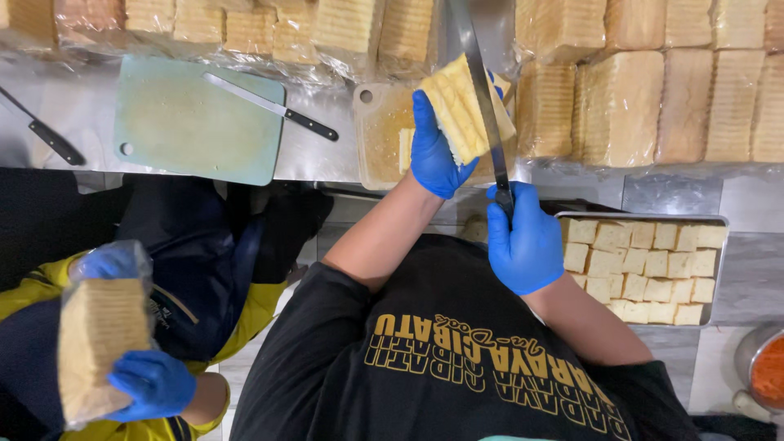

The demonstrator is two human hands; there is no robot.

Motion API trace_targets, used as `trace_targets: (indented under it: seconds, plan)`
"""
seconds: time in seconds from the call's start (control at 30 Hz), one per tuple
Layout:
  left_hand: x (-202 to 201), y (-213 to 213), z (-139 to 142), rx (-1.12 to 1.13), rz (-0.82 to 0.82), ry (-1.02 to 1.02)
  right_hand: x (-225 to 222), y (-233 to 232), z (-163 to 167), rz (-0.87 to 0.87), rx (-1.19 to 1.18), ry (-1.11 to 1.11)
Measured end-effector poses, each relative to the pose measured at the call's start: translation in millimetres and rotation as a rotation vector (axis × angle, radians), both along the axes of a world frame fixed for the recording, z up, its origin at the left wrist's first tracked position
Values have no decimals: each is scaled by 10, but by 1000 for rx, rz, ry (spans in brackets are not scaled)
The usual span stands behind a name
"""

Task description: The person slices blocks of sponge cake into smaller rectangular pieces using a long knife, holding each cake block in one gloved hand while cutting. The cut pieces are placed onto trays and stacked with other prepared cake pieces on the work table.

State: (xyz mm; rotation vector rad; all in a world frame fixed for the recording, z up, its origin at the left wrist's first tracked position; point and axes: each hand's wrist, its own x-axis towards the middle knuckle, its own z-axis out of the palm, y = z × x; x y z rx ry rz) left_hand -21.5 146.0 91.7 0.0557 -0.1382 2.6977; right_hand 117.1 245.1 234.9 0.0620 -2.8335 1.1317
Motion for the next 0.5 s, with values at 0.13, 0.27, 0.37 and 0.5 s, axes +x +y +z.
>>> trace_targets:
  seconds: [0.13, 0.27, 0.37, 0.5]
  plan:
    - [-6, -29, 92, -90, 53, 29, 31, 4, -48, -15, 36, -1]
    - [16, -45, 175, -328, 116, -14, 33, 33, -71, -8, 44, 0]
    - [72, -53, 252, -662, 345, 362, -23, 69, -104, -20, 65, 41]
    - [51, -113, 385, -562, 307, 315, -111, 85, -176, -8, 81, 42]
